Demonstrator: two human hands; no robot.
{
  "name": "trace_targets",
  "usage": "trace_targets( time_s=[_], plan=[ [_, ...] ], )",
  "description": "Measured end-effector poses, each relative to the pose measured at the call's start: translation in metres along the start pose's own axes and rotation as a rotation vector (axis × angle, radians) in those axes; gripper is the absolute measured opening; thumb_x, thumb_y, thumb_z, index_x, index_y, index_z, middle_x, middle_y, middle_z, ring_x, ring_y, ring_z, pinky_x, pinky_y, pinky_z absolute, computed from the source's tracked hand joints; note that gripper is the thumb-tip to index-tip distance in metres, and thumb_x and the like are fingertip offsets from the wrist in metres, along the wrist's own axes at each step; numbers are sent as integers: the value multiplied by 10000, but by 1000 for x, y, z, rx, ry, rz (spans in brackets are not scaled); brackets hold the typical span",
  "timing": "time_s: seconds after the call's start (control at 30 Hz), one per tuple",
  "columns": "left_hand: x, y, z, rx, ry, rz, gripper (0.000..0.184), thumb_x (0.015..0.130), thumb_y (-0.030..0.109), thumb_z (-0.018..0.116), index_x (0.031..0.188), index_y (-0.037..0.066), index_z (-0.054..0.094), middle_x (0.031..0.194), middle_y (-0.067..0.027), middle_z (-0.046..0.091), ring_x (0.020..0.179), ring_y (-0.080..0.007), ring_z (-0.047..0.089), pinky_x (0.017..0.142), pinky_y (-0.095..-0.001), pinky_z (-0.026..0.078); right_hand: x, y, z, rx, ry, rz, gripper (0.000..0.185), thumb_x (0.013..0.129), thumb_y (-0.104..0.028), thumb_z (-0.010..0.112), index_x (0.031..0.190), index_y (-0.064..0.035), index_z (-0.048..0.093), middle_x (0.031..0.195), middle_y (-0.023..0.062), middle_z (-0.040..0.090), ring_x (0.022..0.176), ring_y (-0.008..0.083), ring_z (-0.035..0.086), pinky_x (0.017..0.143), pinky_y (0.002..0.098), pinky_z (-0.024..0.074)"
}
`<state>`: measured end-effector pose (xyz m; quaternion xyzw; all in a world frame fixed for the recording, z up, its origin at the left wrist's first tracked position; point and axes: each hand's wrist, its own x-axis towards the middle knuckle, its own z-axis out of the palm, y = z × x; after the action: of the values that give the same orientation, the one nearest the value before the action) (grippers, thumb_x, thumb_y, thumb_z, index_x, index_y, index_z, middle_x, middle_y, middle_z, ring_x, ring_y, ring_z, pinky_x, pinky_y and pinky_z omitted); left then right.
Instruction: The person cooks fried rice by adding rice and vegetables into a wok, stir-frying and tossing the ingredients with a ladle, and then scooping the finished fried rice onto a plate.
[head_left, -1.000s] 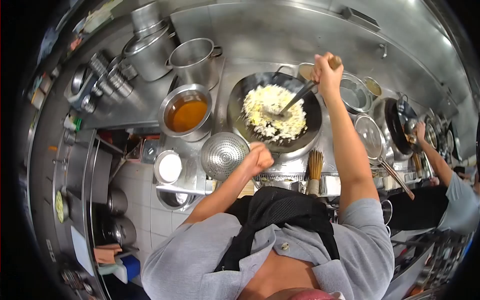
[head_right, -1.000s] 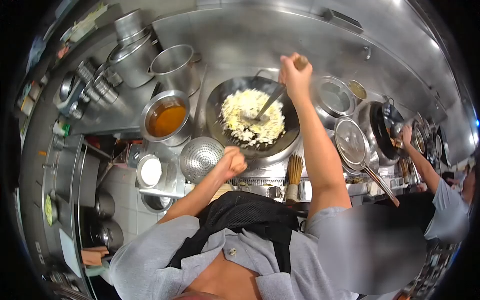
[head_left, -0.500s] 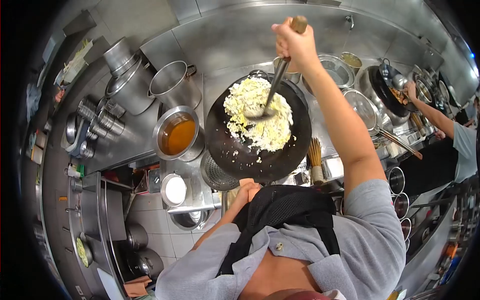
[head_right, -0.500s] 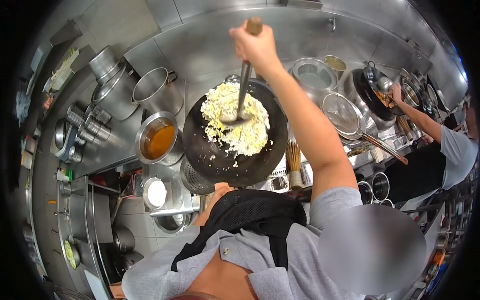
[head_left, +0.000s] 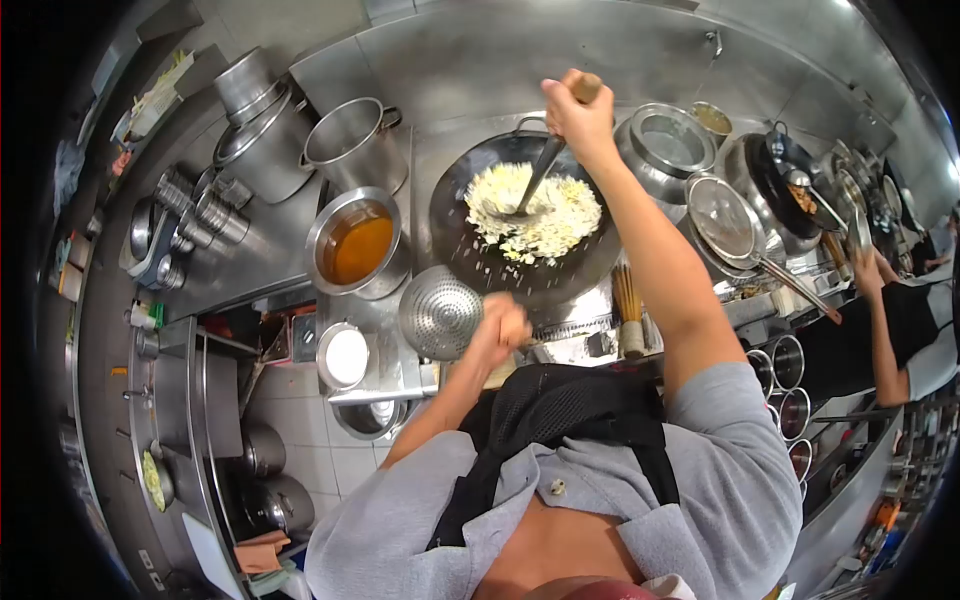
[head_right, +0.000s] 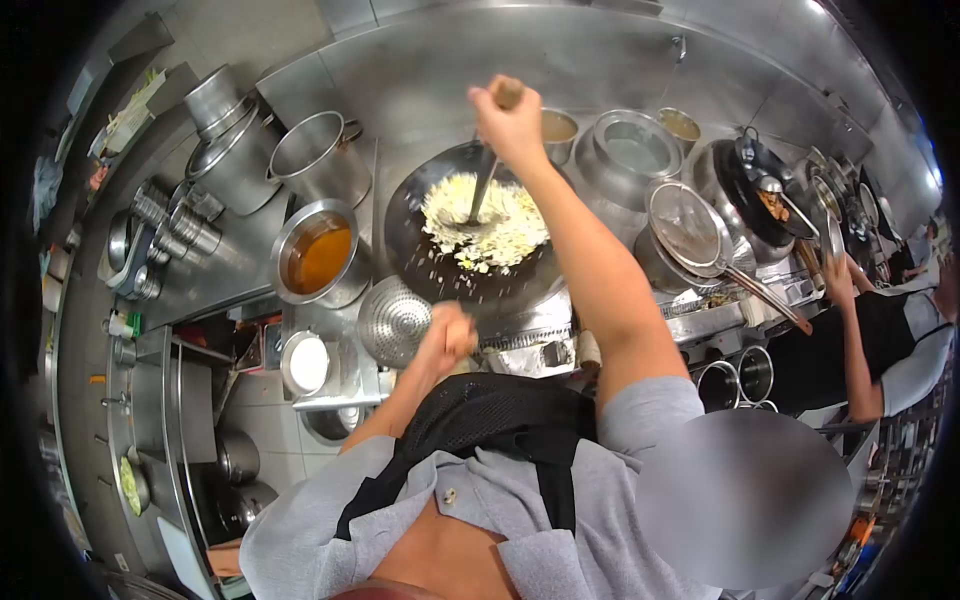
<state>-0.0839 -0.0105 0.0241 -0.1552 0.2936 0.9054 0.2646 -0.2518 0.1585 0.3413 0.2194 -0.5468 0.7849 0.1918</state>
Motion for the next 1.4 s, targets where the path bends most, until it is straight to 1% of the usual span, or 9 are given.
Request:
trace_targets(
  time_s=[0.33,0.47,0.5,0.73,0.87,0.93,1.27,1.37,1.4],
  plan=[
    [32,44,32,-98,31,78,58,866,95,576,834,139,555,656,-90,595,457,-226,493,419,-362,413,27,-140,-18,22,-143,7,313,913,-124,628,682,-138,418,520,-45,373,378,62,319,370,254,249],
    [81,43,-6,-149,-67,2,65,844,88,587,866,141,556,711,-105,625,523,-239,549,453,-391,466,14,-34,-24,-429,301,-7,251,895,-95,644,685,-112,508,521,-41,472,399,58,434,377,236,343],
    [76,43,-4,-145,-60,-2,65,844,88,587,866,141,556,711,-105,625,523,-239,549,453,-391,466,14,20,-51,-43,0,-16,264,884,-94,652,673,-109,494,521,-35,470,405,71,447,383,249,378],
    [79,45,-3,-79,-28,8,25,882,129,569,905,126,558,772,-107,644,660,-231,621,569,-410,528,21,-49,25,-71,-196,-112,293,877,-107,671,646,-104,489,543,-31,487,446,51,453,417,230,353],
    [78,44,-5,-77,-132,28,30,871,122,583,884,126,556,755,-105,630,637,-235,603,538,-399,507,4,49,8,-357,-198,-154,230,845,-116,688,668,-77,546,585,-21,534,600,73,505,572,268,424],
    [81,46,-3,-59,-84,1,31,871,124,585,878,126,555,754,-103,630,643,-238,608,539,-396,507,30,46,-5,-357,-114,-188,277,882,-107,670,660,-111,503,531,-48,480,424,61,427,388,234,314],
    [73,43,3,23,106,-2,62,880,177,581,893,120,562,795,-107,634,687,-243,634,582,-407,548,29,64,-30,-193,-1,-45,245,831,-107,659,647,-96,498,543,-17,505,484,70,494,454,265,414],
    [24,18,-4,-293,-276,-85,42,872,153,573,866,126,542,734,-94,602,531,-236,573,442,-363,490,38,-13,-18,-18,-58,101,260,840,-111,685,656,-87,503,527,-21,494,400,86,442,385,257,364],
    [-10,16,23,-76,-49,-31,52,875,153,564,843,122,535,716,-82,588,522,-230,556,447,-369,483,44,-48,-9,-7,-81,114,258,845,-123,690,664,-83,510,524,-14,497,393,86,438,380,261,362]
  ],
)
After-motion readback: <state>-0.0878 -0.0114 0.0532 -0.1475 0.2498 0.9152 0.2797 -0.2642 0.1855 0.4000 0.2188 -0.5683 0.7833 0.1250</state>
